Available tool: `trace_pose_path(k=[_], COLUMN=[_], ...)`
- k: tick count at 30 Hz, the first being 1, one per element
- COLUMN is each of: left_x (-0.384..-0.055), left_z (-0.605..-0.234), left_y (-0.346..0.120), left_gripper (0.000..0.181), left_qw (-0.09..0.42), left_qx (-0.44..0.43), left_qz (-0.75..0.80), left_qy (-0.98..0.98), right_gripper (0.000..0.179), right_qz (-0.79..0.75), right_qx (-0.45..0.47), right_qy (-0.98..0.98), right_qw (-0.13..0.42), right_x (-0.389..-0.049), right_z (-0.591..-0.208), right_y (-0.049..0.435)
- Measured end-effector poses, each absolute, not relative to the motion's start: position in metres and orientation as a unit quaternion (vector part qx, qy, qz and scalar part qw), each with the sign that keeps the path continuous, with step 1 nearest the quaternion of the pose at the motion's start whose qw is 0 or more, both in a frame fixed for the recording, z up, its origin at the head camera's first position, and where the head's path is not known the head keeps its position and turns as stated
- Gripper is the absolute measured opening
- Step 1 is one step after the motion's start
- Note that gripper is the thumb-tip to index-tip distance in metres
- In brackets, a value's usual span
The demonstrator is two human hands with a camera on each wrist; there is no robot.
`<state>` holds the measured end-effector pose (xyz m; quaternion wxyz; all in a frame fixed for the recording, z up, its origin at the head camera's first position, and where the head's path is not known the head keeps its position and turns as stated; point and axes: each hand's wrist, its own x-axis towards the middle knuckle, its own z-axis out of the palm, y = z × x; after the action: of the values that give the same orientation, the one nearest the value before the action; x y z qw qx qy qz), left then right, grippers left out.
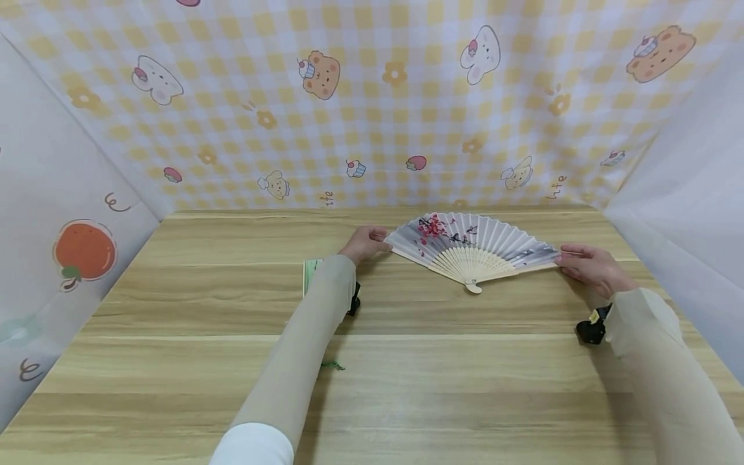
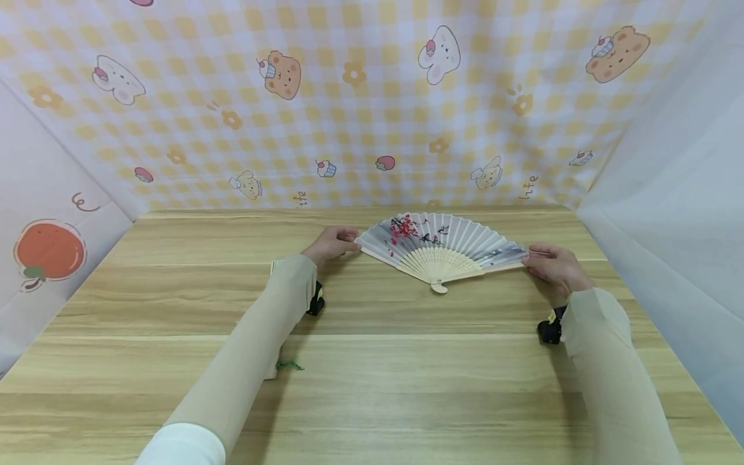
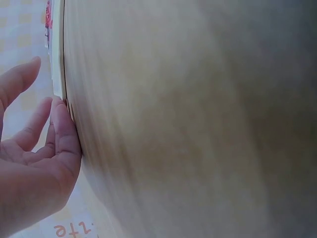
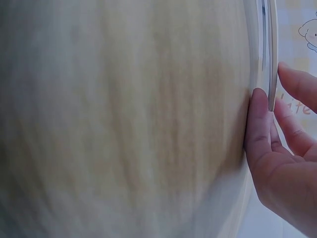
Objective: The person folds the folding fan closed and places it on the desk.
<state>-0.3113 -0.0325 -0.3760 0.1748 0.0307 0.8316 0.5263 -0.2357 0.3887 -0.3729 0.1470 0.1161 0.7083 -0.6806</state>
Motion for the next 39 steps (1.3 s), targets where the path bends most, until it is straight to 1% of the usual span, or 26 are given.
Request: trace_pose_path(k=[4,11,15,27,39], left_x=[-0.311,-0.309,-0.308,-0.305,-0.303], left_z=[-0.377,-0.376,-0.375,-0.374,-0.377], left_y=[-0.032,-0.032,-0.032,-0.032,-0.033], left_gripper=[0.04,0.032,0.033,0.039,0.033], left_qw=[0.167,0.158,0.162,0.168,0.169], left_qx=[0.028,0.026,0.023,0.031,0.033], left_qz=[0.521,0.514,0.509,0.504,0.488], left_qy=[0.837,0.843,0.845,0.846,0.855], right_gripper=[0.051,0.054,0.063,0.07,0.076], right_qz=[-0.673,-0.654,-0.636,-0.626,-0.587], right_qx=[0.117,0.12,0.119,0.117,0.104], right_qy=[0.715,0.731,0.746,0.756,0.787], right_qw=[0.149,0.152,0.155,0.152,0.162], right_x=[-0.235,-0.234,-0.233,-0.231,-0.225], right_z=[-0.372,-0.368,-0.368,-0.368,-0.368], right_y=[0.389,0.387,0.387,0.387,0.385])
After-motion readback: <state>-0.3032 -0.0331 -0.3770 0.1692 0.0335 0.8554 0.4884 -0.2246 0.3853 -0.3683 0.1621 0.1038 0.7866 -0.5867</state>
